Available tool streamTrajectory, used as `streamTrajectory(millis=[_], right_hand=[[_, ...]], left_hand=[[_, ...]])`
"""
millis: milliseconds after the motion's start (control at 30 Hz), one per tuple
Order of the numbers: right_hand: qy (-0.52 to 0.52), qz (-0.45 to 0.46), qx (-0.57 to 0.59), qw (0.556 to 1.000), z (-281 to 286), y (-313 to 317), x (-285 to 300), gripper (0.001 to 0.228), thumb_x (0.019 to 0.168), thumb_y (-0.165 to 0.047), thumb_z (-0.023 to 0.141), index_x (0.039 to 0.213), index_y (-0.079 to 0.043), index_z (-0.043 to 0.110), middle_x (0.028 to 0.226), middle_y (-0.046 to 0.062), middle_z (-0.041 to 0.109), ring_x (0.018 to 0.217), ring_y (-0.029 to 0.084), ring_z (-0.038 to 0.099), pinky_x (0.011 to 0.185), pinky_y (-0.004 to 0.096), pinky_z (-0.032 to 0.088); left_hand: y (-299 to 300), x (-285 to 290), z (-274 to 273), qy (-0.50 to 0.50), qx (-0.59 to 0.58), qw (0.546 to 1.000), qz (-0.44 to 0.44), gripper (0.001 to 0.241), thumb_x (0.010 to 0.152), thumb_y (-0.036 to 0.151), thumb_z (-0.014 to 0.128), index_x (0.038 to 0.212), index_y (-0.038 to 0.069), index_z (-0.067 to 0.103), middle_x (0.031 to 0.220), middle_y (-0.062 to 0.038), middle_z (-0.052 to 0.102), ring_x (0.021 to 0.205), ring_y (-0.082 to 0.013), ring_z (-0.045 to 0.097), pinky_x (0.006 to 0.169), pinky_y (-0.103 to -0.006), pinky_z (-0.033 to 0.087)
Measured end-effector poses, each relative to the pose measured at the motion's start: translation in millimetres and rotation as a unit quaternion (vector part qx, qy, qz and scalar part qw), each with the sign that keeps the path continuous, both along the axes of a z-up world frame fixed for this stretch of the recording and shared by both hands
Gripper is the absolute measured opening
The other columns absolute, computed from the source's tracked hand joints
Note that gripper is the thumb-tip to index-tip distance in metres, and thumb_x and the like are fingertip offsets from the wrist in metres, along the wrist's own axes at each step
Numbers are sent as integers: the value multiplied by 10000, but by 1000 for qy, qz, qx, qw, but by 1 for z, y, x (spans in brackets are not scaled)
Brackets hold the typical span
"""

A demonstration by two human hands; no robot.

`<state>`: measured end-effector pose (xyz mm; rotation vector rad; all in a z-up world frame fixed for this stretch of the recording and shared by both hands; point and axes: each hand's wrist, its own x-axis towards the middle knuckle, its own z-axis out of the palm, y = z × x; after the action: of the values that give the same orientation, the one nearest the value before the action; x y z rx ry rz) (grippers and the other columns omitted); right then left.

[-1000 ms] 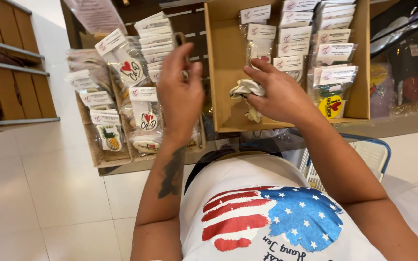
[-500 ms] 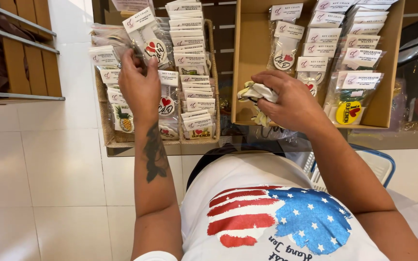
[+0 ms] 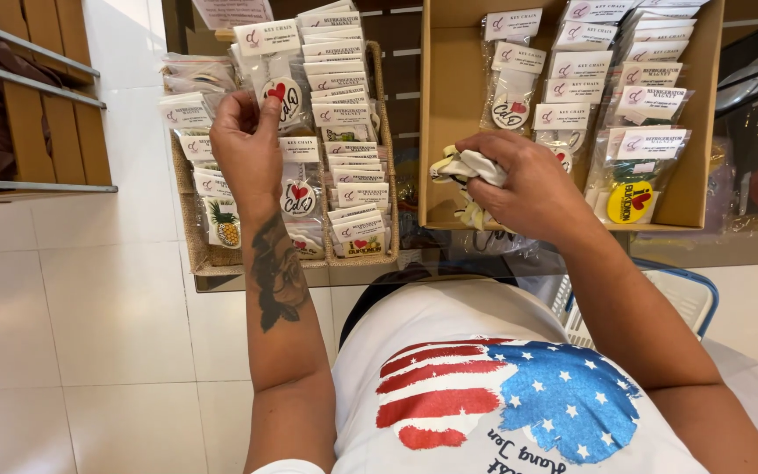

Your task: Organizing and sorting packaged keychains into a display box.

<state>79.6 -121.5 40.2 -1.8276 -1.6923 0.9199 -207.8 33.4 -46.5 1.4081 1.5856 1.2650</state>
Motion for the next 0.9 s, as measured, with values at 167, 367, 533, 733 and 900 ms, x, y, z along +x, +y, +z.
streamTrajectory(millis=[167, 367, 533, 733, 900], right_hand=[[17, -17, 27, 999, 2, 4, -7, 376, 818, -93, 687, 1188, -61, 748, 1216, 204, 712, 1138, 494, 649, 941, 590, 502], [35, -12, 40, 999, 16, 13, -27, 364, 835, -54, 723, 1199, -61, 727, 1038, 128, 722, 868, 300, 640, 742, 409, 485], [38, 9, 42, 998, 26, 17, -44, 337, 878, 5, 709, 1215, -8, 707, 1012, 99, 674, 758, 192, 603, 653, 303, 474], [55, 8, 57, 997, 36, 29, -63, 320, 953, -1, 707, 1271, -27, 693, 1046, 98, 694, 763, 149, 619, 620, 265, 474], [116, 164, 302, 932, 41, 53, -98, 424, 981, 56, 744, 1360, 8, 561, 1429, 180, 540, 1174, 286, 615, 1026, 389, 570]], left_hand=[[-10, -1, 18, -74, 31, 996, -37, 129, 986, 163, 719, 1080, 116, 644, 902, -49, 723, 874, -115, 635, 861, -318, 548], [-10, -19, 15, -53, 35, 998, -17, 138, 1008, 178, 643, 1111, 103, 592, 949, -76, 768, 849, -143, 735, 741, -291, 593], [-24, -30, 30, -71, 55, 996, -2, 161, 995, 137, 627, 1125, 59, 572, 988, -83, 782, 856, -128, 766, 690, -244, 622], [-42, -34, 38, -181, 55, 982, 7, 243, 988, 120, 647, 1197, 10, 591, 948, -97, 785, 783, -116, 725, 664, -226, 578], [-59, -18, 44, -380, -75, 922, -26, 348, 953, 39, 677, 1286, -50, 632, 934, -176, 763, 731, -210, 763, 553, -219, 648]])
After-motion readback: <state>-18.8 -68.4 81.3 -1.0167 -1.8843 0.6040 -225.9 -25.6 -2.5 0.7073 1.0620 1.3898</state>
